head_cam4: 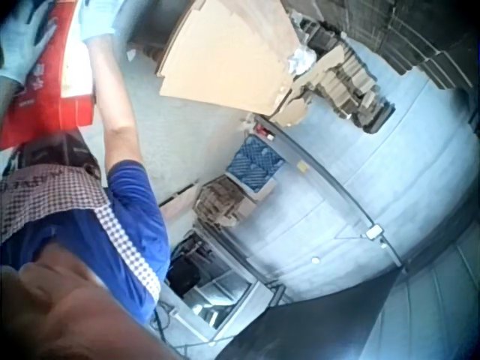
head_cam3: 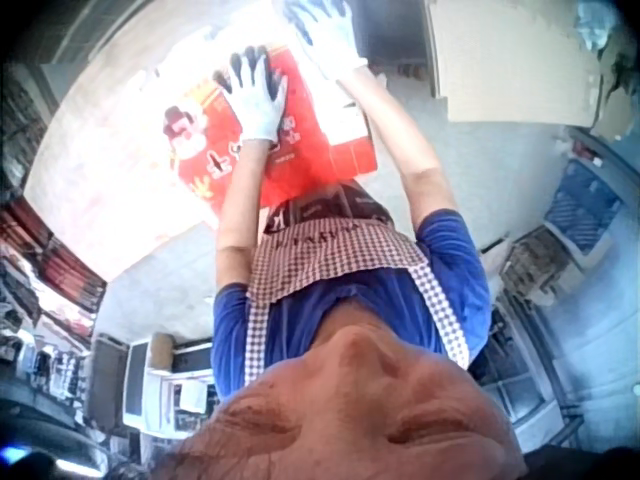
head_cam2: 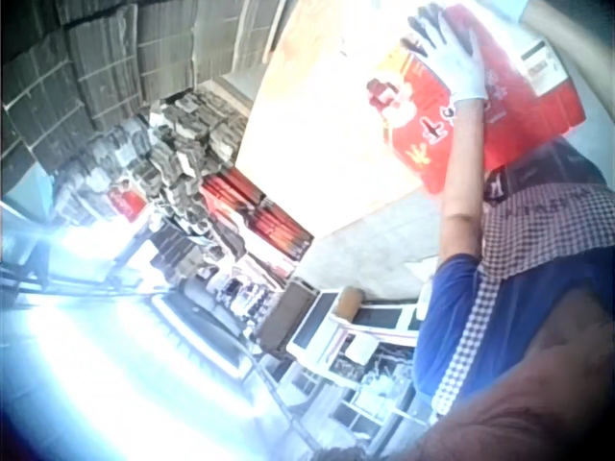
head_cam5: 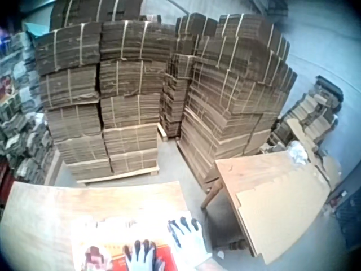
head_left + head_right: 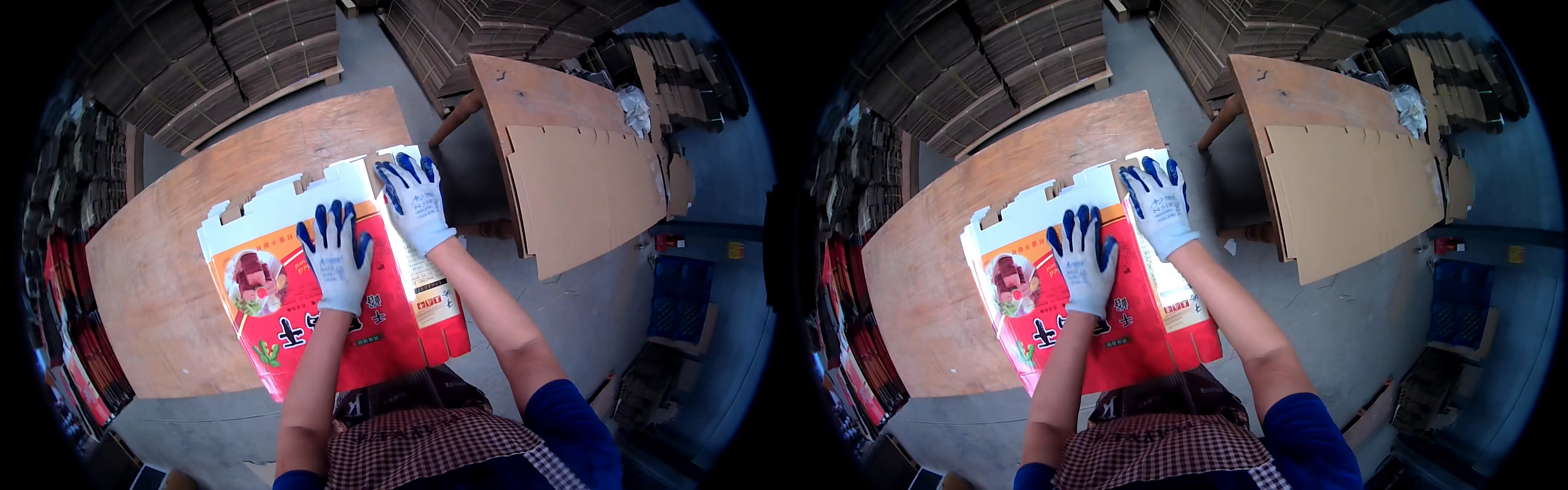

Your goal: The person wipes a flat cardboard sheet with a cloth, then repeatedly folds printed cardboard pieces into box shapes and stacks them on a wooden table. The person handles the cardboard by hand and uses a cloth for wiping.

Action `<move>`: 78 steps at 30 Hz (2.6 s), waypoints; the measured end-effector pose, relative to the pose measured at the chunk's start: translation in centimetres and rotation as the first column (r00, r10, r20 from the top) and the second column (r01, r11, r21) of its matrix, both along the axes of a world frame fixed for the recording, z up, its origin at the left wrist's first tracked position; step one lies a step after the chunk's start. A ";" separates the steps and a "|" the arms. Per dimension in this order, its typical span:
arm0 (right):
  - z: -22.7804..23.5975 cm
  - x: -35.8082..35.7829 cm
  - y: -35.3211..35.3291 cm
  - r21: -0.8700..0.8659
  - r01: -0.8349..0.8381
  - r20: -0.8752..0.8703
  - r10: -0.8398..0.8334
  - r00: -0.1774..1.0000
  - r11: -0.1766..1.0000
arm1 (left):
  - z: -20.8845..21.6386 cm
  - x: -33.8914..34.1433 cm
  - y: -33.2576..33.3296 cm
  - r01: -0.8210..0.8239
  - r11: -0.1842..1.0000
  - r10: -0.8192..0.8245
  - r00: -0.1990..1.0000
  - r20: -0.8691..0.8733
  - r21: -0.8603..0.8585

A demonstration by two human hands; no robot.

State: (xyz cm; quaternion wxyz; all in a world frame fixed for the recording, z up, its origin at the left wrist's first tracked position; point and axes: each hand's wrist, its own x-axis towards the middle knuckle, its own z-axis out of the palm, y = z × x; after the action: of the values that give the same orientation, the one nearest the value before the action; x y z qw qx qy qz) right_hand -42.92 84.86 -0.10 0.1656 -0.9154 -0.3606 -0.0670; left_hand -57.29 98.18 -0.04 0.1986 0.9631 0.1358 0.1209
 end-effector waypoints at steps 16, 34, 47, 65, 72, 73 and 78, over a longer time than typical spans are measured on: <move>0.2 0.5 0.5 0.136 -0.049 -0.123 0.066 0.990 0.989 | -0.3 10.5 3.9 0.058 0.997 -0.061 0.996 -0.058 -0.041; 1.9 2.7 0.7 0.265 -0.199 -0.069 0.224 0.972 0.944 | -0.7 11.6 3.0 0.032 0.998 -0.026 0.995 0.094 -0.062; 1.7 2.8 1.1 0.348 -0.183 -0.114 0.235 0.965 0.919 | -0.8 11.7 4.6 0.112 0.971 -0.069 0.978 0.199 -0.213; 1.4 2.9 1.0 0.280 -0.164 -0.171 0.217 0.961 0.946 | -0.5 11.8 5.2 0.120 0.940 -0.063 0.981 0.182 -0.318; 1.8 2.5 1.4 0.213 -0.182 -0.140 0.215 0.967 0.960 | -1.2 12.1 4.7 0.071 0.953 -0.011 0.979 0.203 -0.293; 1.8 2.4 1.4 0.211 -0.185 -0.124 0.214 0.969 0.960 | -1.4 12.2 4.7 0.077 0.960 -0.016 0.976 0.219 -0.270; 1.8 2.4 1.6 0.144 -0.198 -0.160 0.221 0.962 0.970 | -1.4 12.2 4.8 0.056 0.960 0.004 0.977 0.213 -0.275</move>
State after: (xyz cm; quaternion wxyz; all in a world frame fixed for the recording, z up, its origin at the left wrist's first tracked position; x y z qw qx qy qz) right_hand -40.57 86.50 1.72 0.2603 -0.8621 -0.4347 0.0090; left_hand -45.04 102.94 -1.46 0.3474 0.9087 0.1168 0.1999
